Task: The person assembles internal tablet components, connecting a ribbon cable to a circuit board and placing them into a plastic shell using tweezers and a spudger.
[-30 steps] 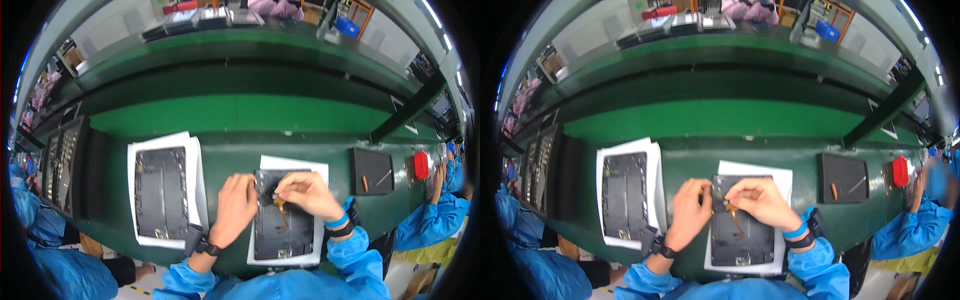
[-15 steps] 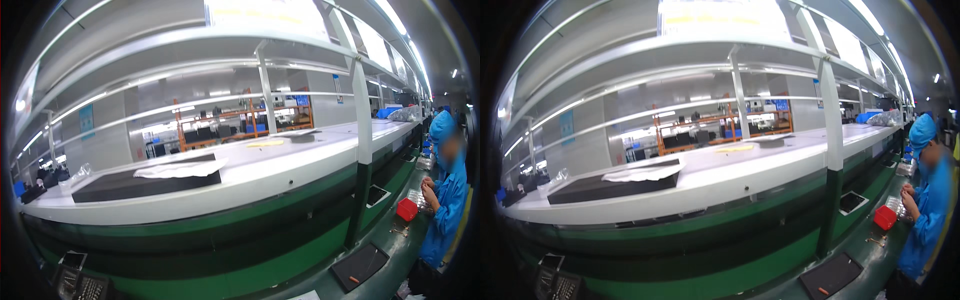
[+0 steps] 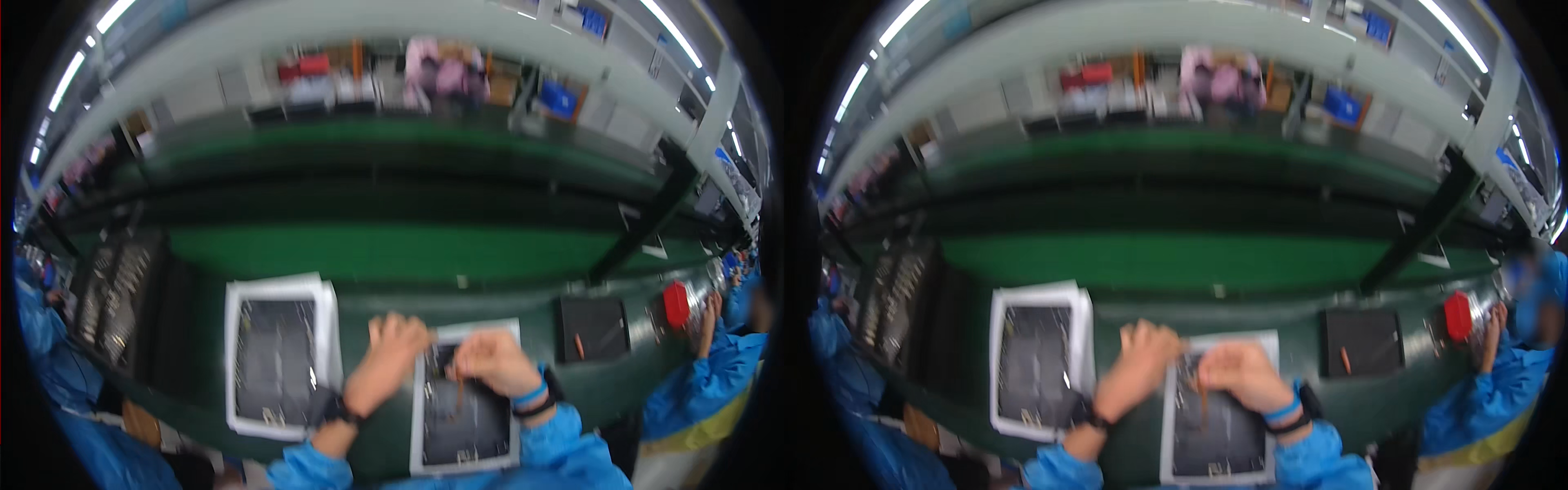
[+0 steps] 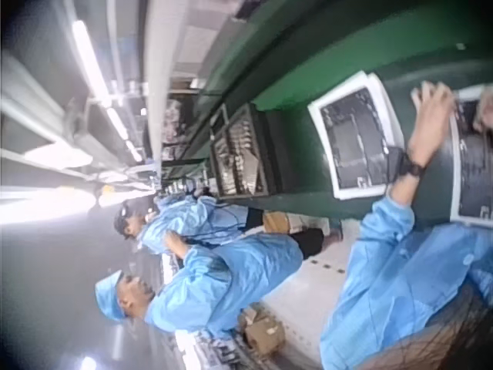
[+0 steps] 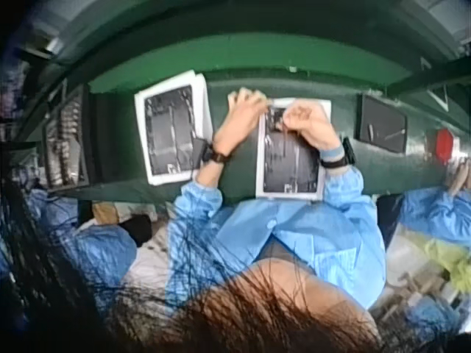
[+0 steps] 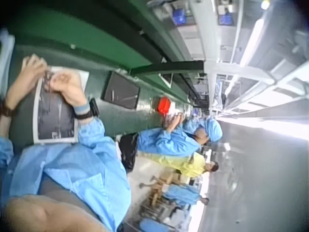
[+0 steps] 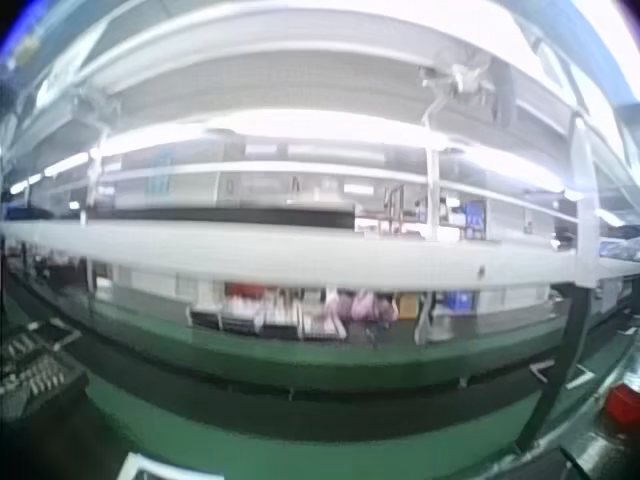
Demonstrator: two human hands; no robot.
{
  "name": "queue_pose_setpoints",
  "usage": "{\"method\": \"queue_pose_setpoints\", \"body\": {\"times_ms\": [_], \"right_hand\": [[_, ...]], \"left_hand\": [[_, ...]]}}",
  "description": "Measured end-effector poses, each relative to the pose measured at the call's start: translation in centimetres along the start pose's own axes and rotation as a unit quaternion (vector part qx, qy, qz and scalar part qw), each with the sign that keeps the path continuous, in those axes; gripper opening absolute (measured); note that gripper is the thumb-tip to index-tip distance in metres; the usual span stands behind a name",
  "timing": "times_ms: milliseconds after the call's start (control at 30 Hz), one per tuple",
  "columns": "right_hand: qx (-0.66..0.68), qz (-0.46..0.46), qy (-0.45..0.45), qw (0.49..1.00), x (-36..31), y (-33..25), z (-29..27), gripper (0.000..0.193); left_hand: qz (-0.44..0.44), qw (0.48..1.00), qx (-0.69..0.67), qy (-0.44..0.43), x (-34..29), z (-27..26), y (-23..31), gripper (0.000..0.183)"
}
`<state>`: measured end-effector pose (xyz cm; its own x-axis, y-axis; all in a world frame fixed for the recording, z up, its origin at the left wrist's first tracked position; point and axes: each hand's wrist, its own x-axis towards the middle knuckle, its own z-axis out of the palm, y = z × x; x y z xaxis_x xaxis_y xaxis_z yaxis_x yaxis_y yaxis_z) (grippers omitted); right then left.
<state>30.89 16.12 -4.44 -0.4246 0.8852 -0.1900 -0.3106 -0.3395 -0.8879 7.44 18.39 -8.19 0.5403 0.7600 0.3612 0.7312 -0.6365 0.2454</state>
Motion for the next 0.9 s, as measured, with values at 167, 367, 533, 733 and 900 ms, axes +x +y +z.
{"method": "queue_pose_setpoints", "body": {"times_ms": [167, 367, 533, 733, 900], "right_hand": [[-0.003, -0.039, 0.004, 0.999, 0.1, -0.9, -0.3, 0.012], [0.011, -0.017, 0.009, 1.000, -0.3, 0.6, 1.8, 0.013], [-0.096, 0.017, 0.060, 0.993, -0.6, 0.6, 3.5, 0.008], [-0.241, -0.011, 0.105, 0.965, 0.7, 2.4, 3.4, 0.005], [-0.258, 0.028, 0.099, 0.961, 3.3, 4.1, 5.4, 0.011]], "left_hand": [[-0.059, 0.981, -0.170, 0.074, 1.3, 1.6, -0.5, 0.020], [-0.063, 0.977, -0.190, 0.067, -1.4, 2.2, -0.9, 0.031], [-0.145, 0.980, -0.134, 0.016, -2.6, -1.0, 1.1, 0.031], [-0.101, 0.982, -0.091, 0.130, -3.8, -0.4, 1.0, 0.025], [-0.142, 0.986, -0.047, 0.077, -6.0, -2.5, -1.3, 0.027]]}}
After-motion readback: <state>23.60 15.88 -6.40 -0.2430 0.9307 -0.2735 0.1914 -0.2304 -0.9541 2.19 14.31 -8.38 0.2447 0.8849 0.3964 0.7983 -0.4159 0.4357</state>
